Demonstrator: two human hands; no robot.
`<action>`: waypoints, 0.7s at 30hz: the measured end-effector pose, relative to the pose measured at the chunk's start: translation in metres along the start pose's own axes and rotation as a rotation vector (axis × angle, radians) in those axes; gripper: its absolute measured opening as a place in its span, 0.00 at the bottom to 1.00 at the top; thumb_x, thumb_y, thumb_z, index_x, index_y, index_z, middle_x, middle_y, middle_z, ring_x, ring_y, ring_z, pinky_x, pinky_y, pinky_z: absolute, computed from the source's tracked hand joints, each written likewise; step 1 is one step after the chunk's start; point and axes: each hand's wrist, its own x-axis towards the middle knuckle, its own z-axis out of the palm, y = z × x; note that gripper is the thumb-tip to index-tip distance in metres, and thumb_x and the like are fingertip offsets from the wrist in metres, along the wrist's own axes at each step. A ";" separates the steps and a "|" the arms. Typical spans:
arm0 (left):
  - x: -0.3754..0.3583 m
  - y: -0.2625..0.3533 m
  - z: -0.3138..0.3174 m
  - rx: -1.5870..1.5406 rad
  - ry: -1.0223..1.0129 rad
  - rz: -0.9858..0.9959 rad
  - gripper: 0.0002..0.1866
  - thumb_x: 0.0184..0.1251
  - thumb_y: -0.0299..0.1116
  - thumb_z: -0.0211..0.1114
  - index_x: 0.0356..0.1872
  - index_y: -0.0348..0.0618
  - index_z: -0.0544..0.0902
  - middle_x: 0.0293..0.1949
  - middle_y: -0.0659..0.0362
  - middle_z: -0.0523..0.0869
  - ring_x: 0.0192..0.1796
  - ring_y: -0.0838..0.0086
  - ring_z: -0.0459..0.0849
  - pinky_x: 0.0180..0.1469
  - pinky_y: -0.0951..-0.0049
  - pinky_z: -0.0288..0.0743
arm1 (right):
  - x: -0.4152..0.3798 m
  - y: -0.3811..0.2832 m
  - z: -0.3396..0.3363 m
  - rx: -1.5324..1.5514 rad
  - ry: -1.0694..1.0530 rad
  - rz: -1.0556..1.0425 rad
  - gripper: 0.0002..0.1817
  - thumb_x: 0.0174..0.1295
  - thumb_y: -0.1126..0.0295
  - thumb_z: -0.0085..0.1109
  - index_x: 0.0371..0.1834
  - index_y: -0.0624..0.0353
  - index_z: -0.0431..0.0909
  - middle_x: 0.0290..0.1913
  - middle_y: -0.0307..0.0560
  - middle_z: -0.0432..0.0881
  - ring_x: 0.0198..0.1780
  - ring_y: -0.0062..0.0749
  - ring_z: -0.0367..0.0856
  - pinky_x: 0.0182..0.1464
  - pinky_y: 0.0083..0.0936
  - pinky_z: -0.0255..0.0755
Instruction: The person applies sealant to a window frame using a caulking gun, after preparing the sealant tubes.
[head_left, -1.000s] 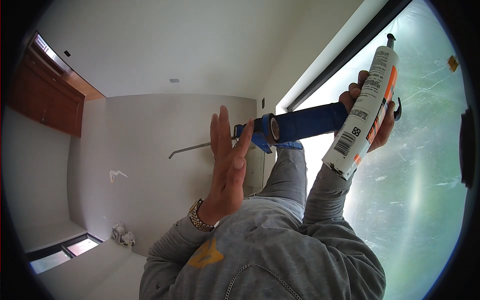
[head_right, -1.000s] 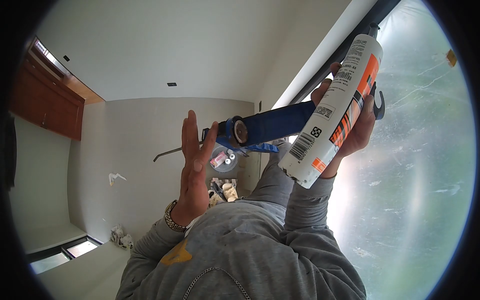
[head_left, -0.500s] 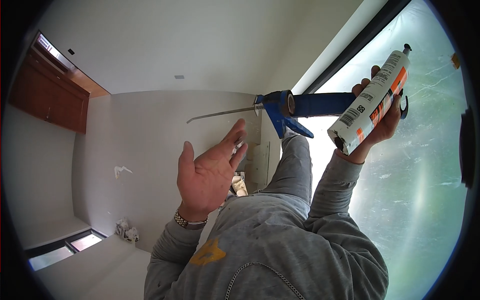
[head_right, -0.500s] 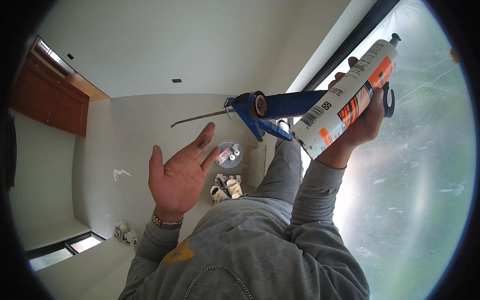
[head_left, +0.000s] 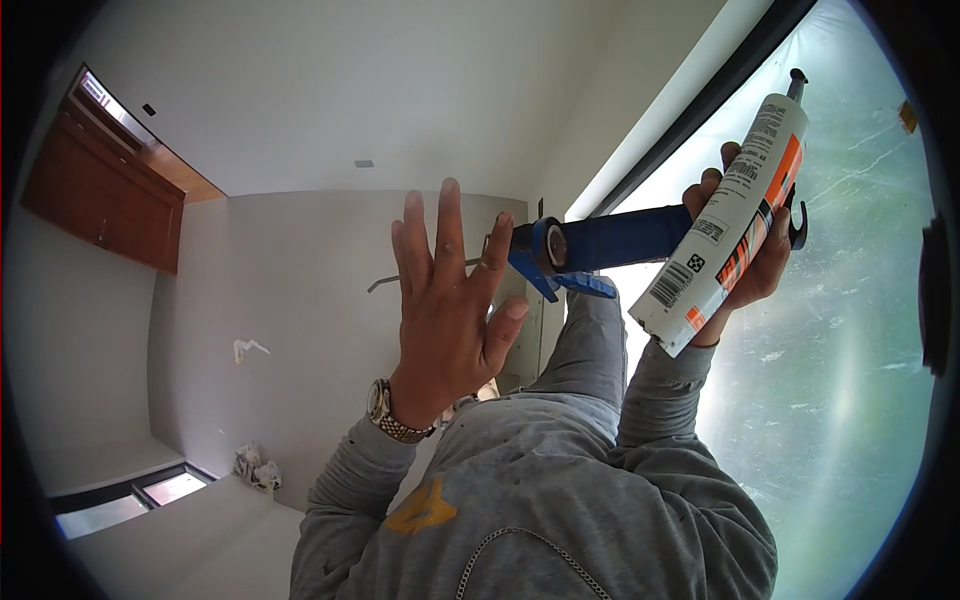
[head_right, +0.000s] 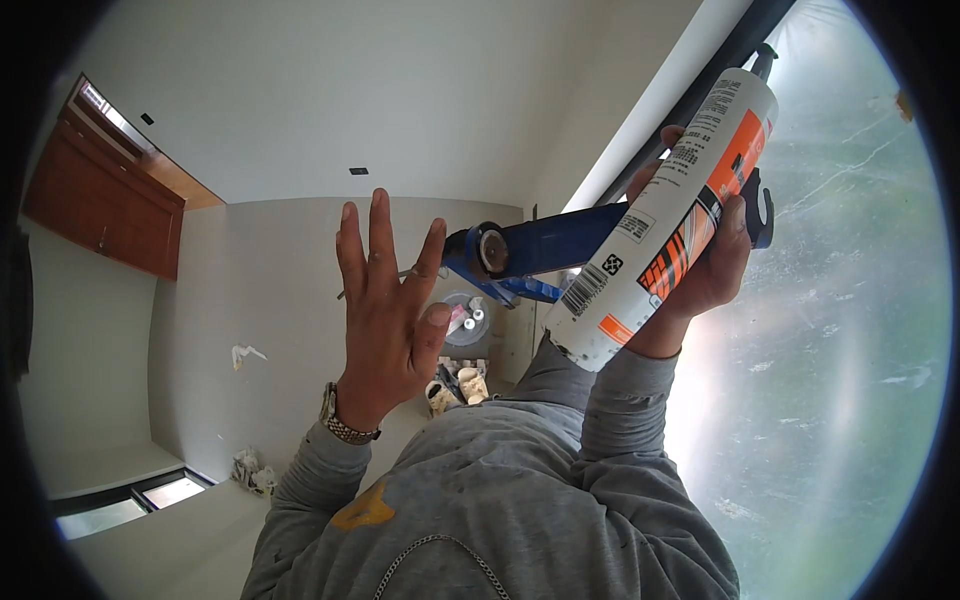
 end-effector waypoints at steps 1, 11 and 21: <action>-0.002 0.002 0.001 0.051 -0.030 -0.006 0.36 0.83 0.59 0.38 0.79 0.45 0.68 0.83 0.34 0.49 0.84 0.32 0.38 0.79 0.31 0.39 | 0.000 0.000 0.001 -0.003 0.002 -0.004 0.37 0.79 0.58 0.45 0.79 0.74 0.47 0.73 0.76 0.58 0.64 0.55 0.78 0.53 0.35 0.87; -0.034 0.027 0.006 -0.318 -0.130 -0.059 0.31 0.82 0.51 0.42 0.67 0.41 0.83 0.76 0.34 0.63 0.77 0.41 0.59 0.77 0.40 0.50 | 0.016 0.001 -0.014 0.130 -0.156 0.016 0.33 0.81 0.59 0.38 0.77 0.77 0.50 0.65 0.79 0.70 0.66 0.62 0.78 0.53 0.44 0.90; -0.005 -0.007 0.003 -2.218 -0.249 -0.316 0.45 0.70 0.39 0.42 0.86 0.55 0.32 0.27 0.53 0.82 0.22 0.74 0.76 0.38 0.63 0.82 | 0.012 0.009 0.002 0.071 -0.091 0.026 0.42 0.75 0.53 0.53 0.76 0.79 0.50 0.57 0.67 0.71 0.56 0.41 0.78 0.50 0.33 0.78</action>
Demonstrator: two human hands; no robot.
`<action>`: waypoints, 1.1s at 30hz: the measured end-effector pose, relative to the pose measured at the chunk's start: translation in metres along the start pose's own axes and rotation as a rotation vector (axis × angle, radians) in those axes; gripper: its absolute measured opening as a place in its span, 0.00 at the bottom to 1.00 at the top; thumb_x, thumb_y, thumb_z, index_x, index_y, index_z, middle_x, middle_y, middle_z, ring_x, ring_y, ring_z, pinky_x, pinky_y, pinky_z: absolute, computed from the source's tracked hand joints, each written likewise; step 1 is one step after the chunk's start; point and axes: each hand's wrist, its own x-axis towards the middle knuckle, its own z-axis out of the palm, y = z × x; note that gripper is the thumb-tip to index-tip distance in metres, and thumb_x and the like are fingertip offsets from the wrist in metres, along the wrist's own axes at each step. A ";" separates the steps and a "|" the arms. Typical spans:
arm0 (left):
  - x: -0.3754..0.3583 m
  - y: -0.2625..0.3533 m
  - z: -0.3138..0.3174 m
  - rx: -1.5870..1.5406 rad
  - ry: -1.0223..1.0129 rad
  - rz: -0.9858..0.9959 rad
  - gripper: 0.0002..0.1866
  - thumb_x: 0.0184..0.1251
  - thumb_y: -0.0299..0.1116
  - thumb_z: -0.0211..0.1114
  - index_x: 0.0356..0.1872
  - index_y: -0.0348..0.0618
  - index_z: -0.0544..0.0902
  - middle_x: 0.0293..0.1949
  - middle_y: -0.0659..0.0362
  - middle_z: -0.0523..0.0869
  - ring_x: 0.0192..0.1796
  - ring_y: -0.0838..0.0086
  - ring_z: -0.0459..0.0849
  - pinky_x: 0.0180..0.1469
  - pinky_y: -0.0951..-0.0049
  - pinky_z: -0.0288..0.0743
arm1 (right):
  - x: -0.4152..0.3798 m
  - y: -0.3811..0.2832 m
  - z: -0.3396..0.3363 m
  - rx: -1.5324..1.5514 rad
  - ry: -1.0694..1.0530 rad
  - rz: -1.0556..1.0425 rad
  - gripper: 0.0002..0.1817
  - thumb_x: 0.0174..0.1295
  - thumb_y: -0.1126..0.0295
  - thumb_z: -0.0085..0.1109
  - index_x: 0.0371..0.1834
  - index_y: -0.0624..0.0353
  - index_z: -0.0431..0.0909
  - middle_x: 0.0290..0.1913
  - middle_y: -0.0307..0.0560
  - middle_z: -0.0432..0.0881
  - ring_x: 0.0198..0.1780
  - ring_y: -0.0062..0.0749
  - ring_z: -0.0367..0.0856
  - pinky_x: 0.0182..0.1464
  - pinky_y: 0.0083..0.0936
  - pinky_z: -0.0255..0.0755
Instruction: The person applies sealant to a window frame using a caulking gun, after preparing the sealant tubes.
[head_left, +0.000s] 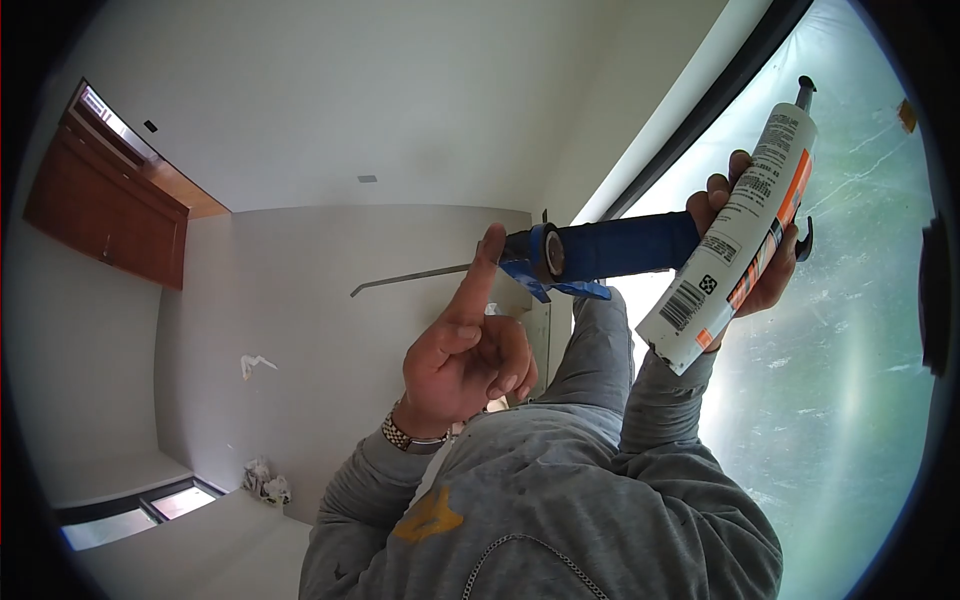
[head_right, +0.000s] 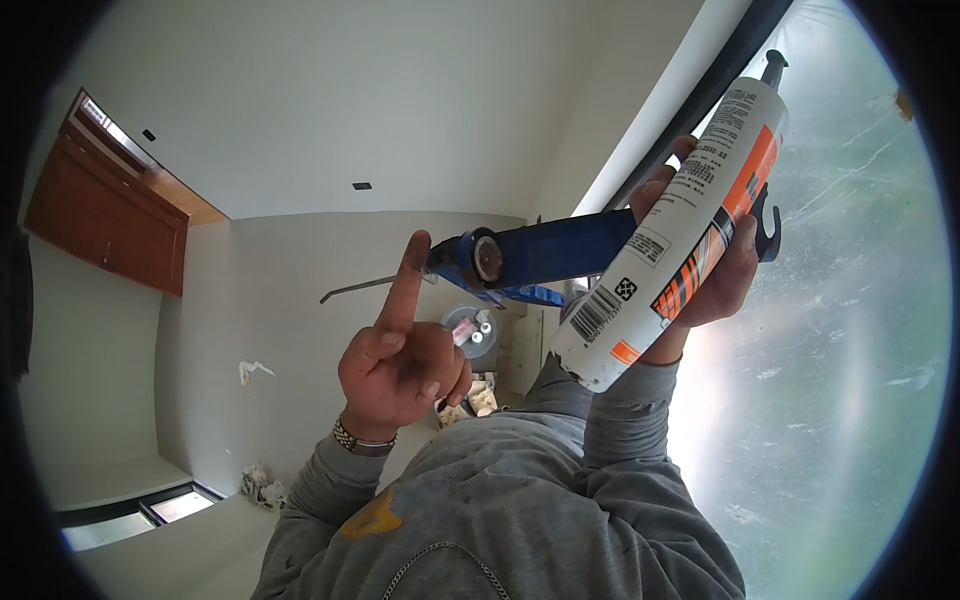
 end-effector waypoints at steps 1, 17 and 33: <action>0.002 -0.002 0.000 -0.005 0.027 -0.005 0.46 0.69 0.37 0.43 0.86 0.56 0.31 0.26 0.53 0.82 0.22 0.74 0.76 0.38 0.62 0.83 | 0.001 0.001 0.001 -0.074 -0.037 -0.045 0.42 0.74 0.54 0.54 0.75 0.79 0.50 0.55 0.65 0.72 0.58 0.41 0.77 0.52 0.33 0.79; -0.044 -0.008 -0.032 0.192 0.155 -0.224 0.40 0.73 0.41 0.44 0.84 0.37 0.49 0.32 0.47 0.85 0.26 0.68 0.81 0.43 0.60 0.84 | 0.003 -0.014 -0.017 -0.030 -0.125 0.081 0.41 0.78 0.57 0.47 0.77 0.85 0.45 0.56 0.77 0.74 0.61 0.50 0.74 0.56 0.38 0.79; -0.326 -0.238 -0.114 -0.011 1.315 -0.592 0.32 0.78 0.54 0.51 0.66 0.36 0.77 0.56 0.48 0.86 0.59 0.60 0.81 0.71 0.59 0.69 | -0.016 -0.012 -0.046 -0.203 -0.064 0.312 0.40 0.74 0.60 0.46 0.80 0.78 0.45 0.69 0.83 0.67 0.69 0.68 0.73 0.69 0.51 0.75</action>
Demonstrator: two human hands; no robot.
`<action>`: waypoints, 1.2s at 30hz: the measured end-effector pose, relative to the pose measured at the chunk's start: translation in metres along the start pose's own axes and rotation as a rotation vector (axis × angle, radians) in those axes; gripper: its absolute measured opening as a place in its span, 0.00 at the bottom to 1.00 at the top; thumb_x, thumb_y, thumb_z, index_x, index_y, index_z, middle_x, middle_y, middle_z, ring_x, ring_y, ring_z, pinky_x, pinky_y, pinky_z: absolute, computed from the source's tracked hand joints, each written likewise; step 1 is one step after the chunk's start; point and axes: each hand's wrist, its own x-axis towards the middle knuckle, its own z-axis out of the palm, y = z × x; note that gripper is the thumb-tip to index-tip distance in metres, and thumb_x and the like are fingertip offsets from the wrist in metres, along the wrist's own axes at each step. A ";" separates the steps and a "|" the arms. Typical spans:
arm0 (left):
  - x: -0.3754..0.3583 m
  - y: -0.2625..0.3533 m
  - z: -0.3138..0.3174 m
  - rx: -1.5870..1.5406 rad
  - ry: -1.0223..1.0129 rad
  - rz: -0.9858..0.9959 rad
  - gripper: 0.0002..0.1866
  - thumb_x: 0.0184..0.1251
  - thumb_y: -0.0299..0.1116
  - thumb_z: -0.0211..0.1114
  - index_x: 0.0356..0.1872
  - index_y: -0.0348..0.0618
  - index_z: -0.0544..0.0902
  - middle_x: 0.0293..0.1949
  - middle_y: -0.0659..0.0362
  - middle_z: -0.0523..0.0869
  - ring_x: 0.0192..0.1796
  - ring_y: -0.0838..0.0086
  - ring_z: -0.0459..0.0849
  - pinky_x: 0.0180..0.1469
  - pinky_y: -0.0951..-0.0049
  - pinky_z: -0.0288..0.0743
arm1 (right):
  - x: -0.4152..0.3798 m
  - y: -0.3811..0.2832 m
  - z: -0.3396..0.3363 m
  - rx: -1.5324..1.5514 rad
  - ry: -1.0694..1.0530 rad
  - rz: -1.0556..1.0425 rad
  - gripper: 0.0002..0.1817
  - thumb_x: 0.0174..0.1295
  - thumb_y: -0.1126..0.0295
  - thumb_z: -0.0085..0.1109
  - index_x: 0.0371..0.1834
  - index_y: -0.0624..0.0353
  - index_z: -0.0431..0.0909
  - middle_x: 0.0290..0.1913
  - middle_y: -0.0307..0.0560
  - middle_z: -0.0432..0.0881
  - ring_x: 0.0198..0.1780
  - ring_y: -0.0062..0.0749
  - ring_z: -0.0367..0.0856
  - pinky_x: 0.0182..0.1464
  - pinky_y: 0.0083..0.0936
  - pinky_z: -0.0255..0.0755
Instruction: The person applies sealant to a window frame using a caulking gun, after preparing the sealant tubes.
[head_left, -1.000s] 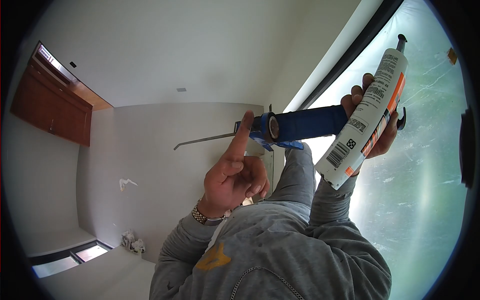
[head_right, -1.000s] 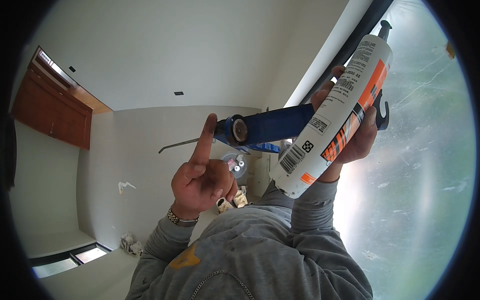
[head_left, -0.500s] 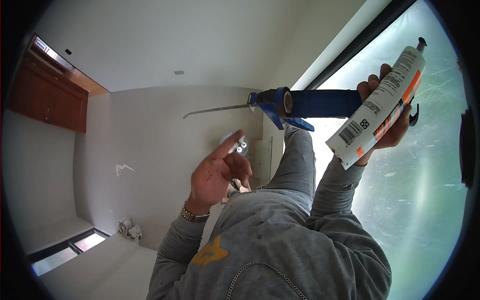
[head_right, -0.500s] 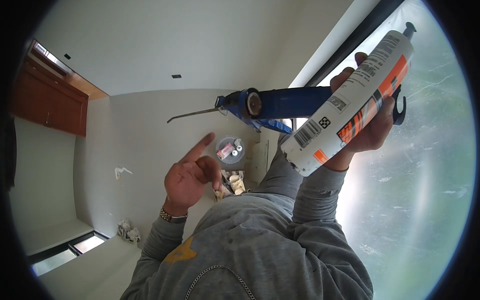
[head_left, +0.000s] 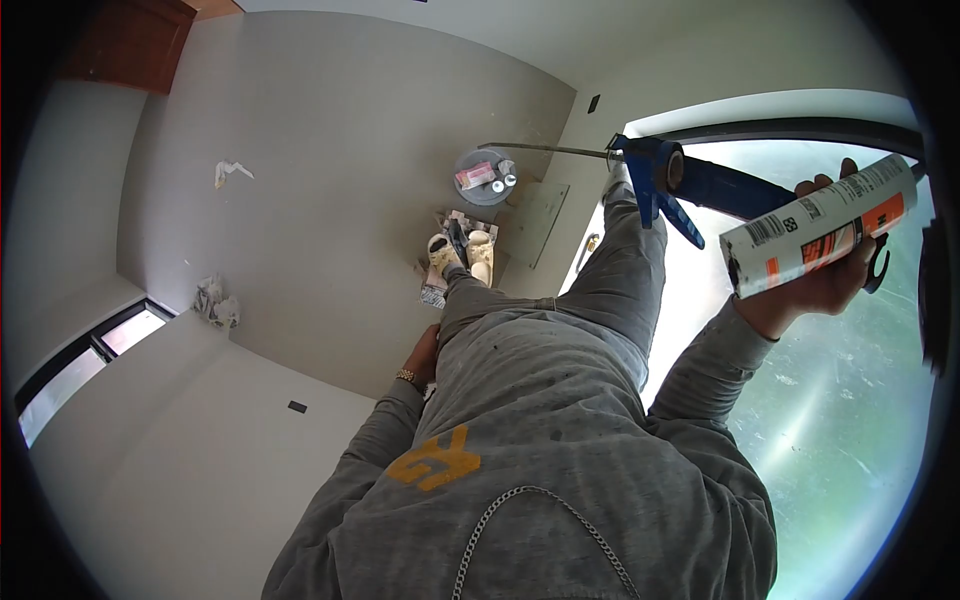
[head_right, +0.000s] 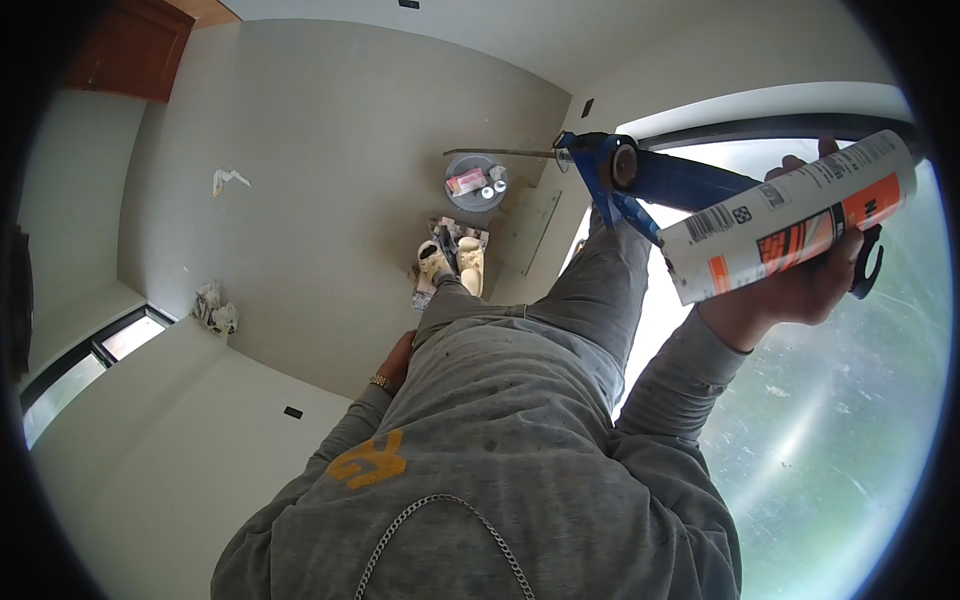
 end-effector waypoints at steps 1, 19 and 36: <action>-0.005 0.012 -0.003 -0.071 -0.030 -0.119 0.31 0.78 0.53 0.50 0.65 0.36 0.78 0.55 0.48 0.88 0.59 0.61 0.82 0.71 0.59 0.69 | -0.001 0.019 0.008 -0.019 0.058 -0.004 0.40 0.74 0.61 0.46 0.80 0.77 0.46 0.69 0.82 0.67 0.68 0.67 0.76 0.68 0.50 0.77; -0.180 0.302 0.121 0.920 -0.161 1.262 0.35 0.66 0.39 0.77 0.70 0.38 0.74 0.58 0.50 0.87 0.64 0.63 0.84 0.67 0.60 0.75 | -0.006 0.181 0.170 -0.728 0.191 0.191 0.24 0.53 0.65 0.83 0.44 0.61 0.76 0.36 0.39 0.83 0.38 0.19 0.82 0.43 0.23 0.79; -0.186 0.367 0.039 0.481 -0.069 1.158 0.17 0.68 0.29 0.68 0.56 0.40 0.79 0.47 0.61 0.84 0.51 0.76 0.82 0.60 0.67 0.76 | 0.001 0.121 0.110 -0.275 0.251 -0.036 0.12 0.59 0.78 0.57 0.43 0.58 0.66 0.57 0.69 0.82 0.58 0.61 0.85 0.65 0.60 0.79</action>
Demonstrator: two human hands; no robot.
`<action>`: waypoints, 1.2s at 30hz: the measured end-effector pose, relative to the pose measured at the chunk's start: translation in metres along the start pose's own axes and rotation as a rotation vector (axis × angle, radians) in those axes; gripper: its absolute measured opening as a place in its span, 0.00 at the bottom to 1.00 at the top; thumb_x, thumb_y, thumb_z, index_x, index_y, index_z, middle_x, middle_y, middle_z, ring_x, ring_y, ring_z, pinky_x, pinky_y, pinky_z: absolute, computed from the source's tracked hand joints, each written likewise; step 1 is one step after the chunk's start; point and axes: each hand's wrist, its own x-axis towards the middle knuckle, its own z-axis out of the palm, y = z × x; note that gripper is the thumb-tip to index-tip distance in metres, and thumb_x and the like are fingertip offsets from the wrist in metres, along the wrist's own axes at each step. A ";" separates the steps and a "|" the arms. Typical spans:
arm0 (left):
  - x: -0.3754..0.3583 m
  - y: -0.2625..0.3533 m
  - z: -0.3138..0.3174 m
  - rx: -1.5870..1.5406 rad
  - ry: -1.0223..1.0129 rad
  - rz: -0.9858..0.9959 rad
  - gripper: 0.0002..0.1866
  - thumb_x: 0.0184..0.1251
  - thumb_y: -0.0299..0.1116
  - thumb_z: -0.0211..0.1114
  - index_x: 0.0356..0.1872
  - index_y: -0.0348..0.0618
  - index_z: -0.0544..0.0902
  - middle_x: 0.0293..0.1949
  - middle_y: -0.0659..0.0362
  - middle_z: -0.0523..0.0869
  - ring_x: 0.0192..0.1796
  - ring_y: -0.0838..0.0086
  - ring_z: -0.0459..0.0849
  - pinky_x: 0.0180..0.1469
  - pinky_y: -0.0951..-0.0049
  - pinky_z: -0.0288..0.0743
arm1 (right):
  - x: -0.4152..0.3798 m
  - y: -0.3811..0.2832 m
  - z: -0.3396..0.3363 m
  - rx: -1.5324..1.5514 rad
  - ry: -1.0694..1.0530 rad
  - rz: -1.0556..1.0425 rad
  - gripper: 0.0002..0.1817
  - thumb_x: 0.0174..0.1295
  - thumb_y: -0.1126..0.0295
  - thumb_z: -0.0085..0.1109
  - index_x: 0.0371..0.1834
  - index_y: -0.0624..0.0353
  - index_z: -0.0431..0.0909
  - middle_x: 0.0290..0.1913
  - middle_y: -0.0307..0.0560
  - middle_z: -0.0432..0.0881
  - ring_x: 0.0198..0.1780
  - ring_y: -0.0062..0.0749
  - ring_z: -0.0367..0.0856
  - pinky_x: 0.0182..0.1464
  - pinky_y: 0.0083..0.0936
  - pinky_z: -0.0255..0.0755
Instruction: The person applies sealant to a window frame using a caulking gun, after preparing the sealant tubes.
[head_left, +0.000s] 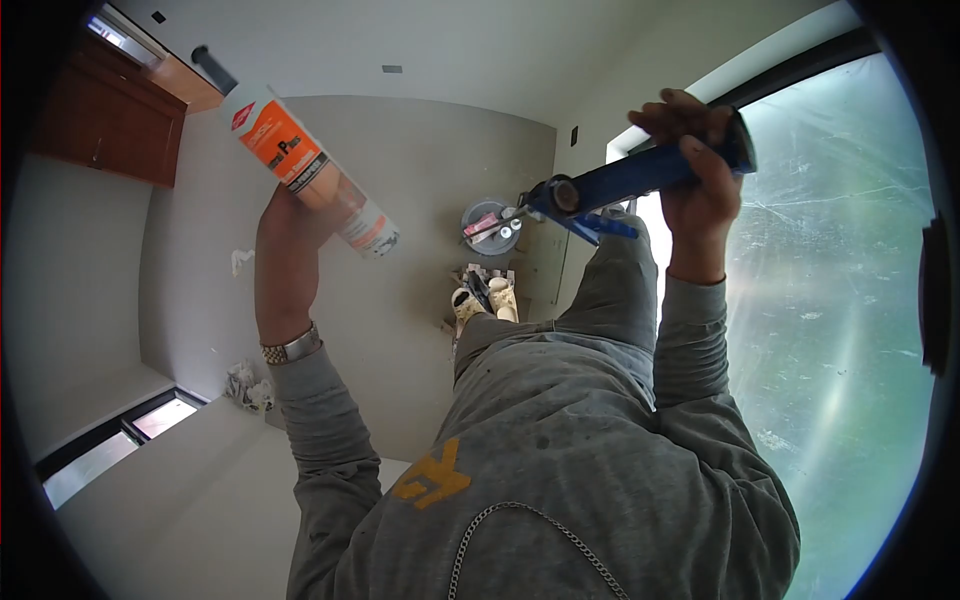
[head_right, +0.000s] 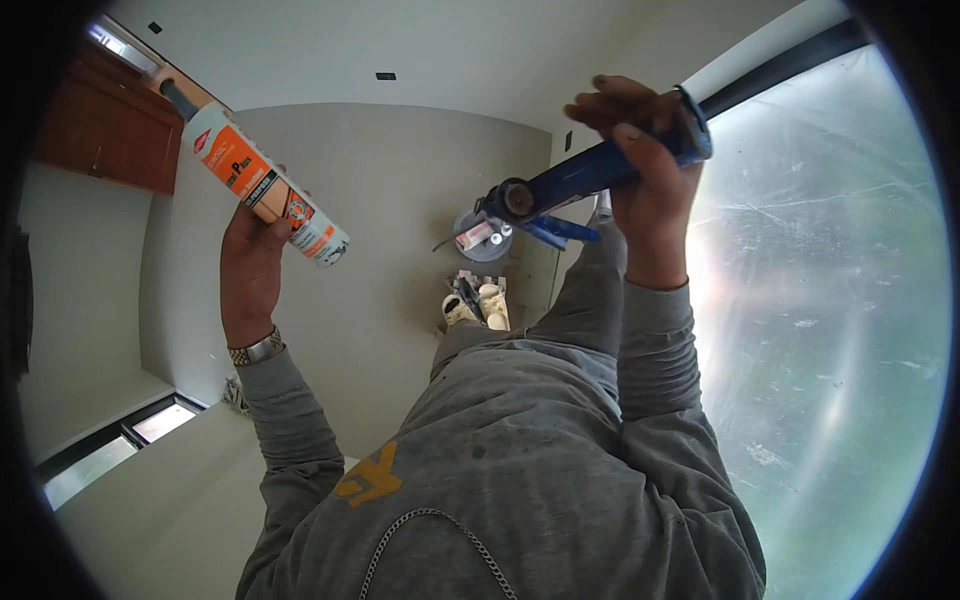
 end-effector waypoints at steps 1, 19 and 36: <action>-0.002 -0.010 -0.013 0.001 -0.007 -0.017 0.17 0.68 0.29 0.68 0.56 0.40 0.79 0.47 0.61 0.84 0.51 0.76 0.82 0.60 0.67 0.76 | 0.001 -0.012 -0.011 -0.013 0.028 -0.046 0.11 0.59 0.77 0.55 0.43 0.58 0.67 0.56 0.68 0.82 0.59 0.61 0.85 0.67 0.62 0.76; -0.164 -0.278 -0.115 0.221 0.408 -0.997 0.25 0.52 0.33 0.80 0.50 0.52 0.78 0.43 0.67 0.86 0.45 0.73 0.82 0.46 0.61 0.66 | -0.013 -0.158 -0.106 -0.298 0.157 -0.223 0.21 0.58 0.73 0.50 0.52 0.70 0.81 0.57 0.66 0.83 0.61 0.58 0.84 0.75 0.78 0.58; -0.057 -0.293 -0.156 0.133 0.452 -0.592 0.19 0.50 0.18 0.72 0.42 0.46 0.76 0.34 0.64 0.81 0.39 0.73 0.84 0.47 0.66 0.79 | -0.034 -0.181 -0.168 -0.445 0.180 0.157 0.10 0.62 0.80 0.53 0.45 0.62 0.77 0.59 0.61 0.82 0.64 0.52 0.81 0.79 0.67 0.57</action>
